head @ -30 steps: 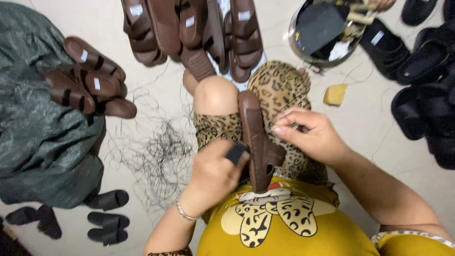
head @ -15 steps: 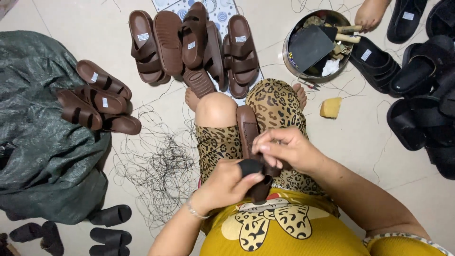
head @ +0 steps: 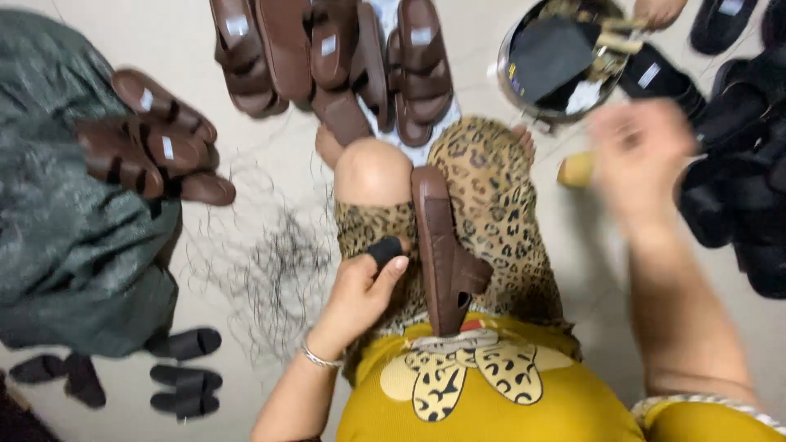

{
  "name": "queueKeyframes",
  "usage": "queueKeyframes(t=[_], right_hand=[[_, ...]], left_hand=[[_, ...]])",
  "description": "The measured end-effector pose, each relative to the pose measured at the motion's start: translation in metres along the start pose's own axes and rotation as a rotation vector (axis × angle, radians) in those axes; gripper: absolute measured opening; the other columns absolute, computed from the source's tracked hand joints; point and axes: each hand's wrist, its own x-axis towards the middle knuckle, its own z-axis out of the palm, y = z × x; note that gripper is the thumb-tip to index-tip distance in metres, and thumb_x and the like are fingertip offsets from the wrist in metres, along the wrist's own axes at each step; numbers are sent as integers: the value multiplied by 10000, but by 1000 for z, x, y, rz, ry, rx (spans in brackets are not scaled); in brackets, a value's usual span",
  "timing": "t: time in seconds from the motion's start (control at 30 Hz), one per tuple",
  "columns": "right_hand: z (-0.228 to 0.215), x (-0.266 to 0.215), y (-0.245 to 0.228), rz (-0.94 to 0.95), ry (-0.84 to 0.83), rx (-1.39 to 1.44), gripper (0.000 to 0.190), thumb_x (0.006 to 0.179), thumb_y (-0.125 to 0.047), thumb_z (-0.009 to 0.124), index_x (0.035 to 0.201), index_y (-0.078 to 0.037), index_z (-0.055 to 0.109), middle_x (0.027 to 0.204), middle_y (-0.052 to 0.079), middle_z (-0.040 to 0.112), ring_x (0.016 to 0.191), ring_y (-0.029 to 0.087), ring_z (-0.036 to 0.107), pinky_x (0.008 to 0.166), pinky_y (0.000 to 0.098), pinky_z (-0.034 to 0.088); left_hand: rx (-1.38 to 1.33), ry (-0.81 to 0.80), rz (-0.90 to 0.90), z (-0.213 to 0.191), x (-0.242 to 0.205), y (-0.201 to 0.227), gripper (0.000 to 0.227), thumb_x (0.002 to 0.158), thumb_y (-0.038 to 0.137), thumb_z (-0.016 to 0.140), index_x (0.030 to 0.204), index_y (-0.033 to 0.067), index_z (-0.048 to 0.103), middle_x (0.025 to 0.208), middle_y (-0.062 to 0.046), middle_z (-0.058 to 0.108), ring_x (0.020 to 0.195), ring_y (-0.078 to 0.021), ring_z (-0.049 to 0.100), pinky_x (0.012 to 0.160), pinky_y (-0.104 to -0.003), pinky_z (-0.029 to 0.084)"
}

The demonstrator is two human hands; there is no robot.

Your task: Hand-sewing a strap onto a brown sandal using a needle and thread.

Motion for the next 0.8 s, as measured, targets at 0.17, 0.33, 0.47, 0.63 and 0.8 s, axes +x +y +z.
queueKeyframes(t=[0.17,0.33,0.47,0.63,0.8], right_hand=[[-23,-13,-43,-191,-99,44,186,1056,202,657,1225,212,735,1133,318,695,1043,417,682,957,490,582],[-15,-15,-139,175,-1178,74,482,987,-270,558,1458,-239,461,972,-23,713,861,179,692,534,318,654],[-26,-21,-139,-249,-832,264,187,941,-242,697,1064,-118,766,860,68,697,702,242,675,528,365,502],[-4,7,-171,-246,-695,855,182,937,-111,629,988,27,736,1199,262,681,1036,337,740,944,418,628],[31,6,-158,199,-532,1323,454,1085,-165,353,634,-113,345,505,-1,264,362,144,309,393,263,308]], left_hand=[[-256,-341,137,-8,-6,-15,318,1073,403,505,892,142,511,543,67,425,469,-61,420,484,-237,367],[-739,-258,458,-15,26,30,283,1148,277,483,1267,89,658,597,26,557,454,-52,535,453,-169,464],[158,649,929,-21,77,78,99,1075,137,564,1048,51,604,733,4,614,509,-140,536,474,-291,476],[10,610,530,-30,104,94,465,1111,455,375,1290,141,668,863,52,775,682,-76,719,642,-223,523],[-1424,356,258,-48,154,64,357,880,77,611,700,166,316,518,39,217,366,-69,224,275,-231,128]])
